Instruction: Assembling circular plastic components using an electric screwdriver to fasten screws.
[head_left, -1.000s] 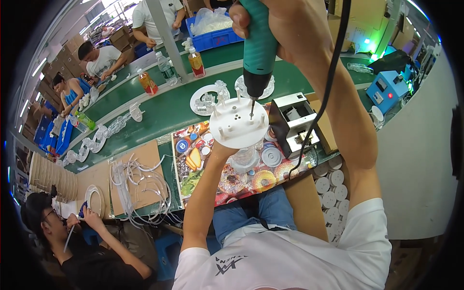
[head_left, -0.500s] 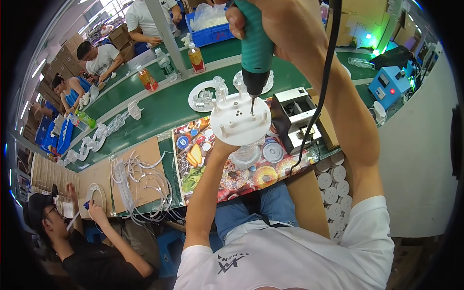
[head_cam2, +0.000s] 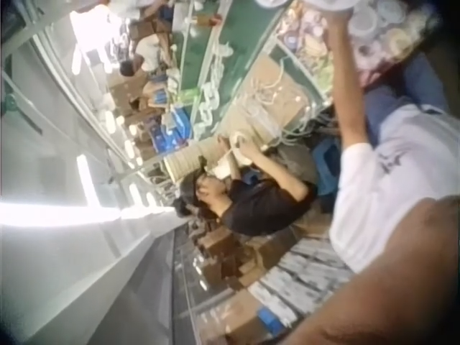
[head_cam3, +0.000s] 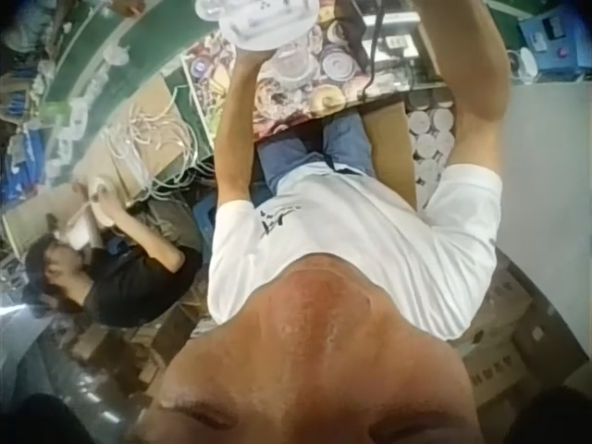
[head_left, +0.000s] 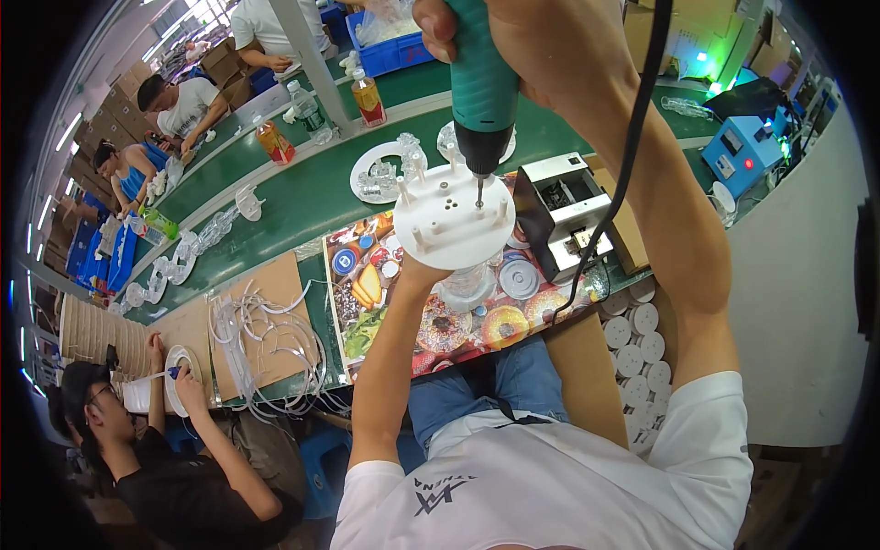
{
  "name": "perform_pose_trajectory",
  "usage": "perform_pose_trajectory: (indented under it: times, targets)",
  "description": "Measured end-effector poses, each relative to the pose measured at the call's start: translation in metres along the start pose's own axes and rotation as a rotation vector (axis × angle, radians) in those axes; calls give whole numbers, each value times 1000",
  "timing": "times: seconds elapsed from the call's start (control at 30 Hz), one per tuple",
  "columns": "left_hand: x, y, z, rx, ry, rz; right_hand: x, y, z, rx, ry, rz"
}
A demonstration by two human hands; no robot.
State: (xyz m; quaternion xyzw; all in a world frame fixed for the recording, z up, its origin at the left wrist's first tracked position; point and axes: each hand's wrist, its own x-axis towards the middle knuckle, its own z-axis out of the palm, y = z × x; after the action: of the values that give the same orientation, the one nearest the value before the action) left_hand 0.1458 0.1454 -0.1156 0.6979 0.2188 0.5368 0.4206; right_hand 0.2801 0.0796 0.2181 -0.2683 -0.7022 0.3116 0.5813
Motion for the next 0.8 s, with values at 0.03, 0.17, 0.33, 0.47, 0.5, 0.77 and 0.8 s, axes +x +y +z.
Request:
perform_pose_trajectory:
  times: [0.03, 0.17, 0.33, 0.47, 0.5, 0.77, 0.8]
  targets:
    - [3, 10, 2, 2, 1, -5, 0, 2, 0, 2, -6, 2]
    - [12, 30, 1, -275, -74, -27, 1, 6, 3, 7, -26, -3]
    - [15, 43, 4, -702, -111, -140, -4, 5, -1, 97, -2, -61]
    - [17, 47, -1, -220, -145, 84, -2, 2, -4, 75, -66, -58]
    - [16, 46, -2, -309, -91, 50, -4, -1, -5, 107, -37, -84]
    - [19, 57, -3, -102, -15, 168, -62, 18, -74, -148, 255, -291]
    - [23, 56, -2, -124, -31, 155, -77, 33, -82, -167, 270, -273]
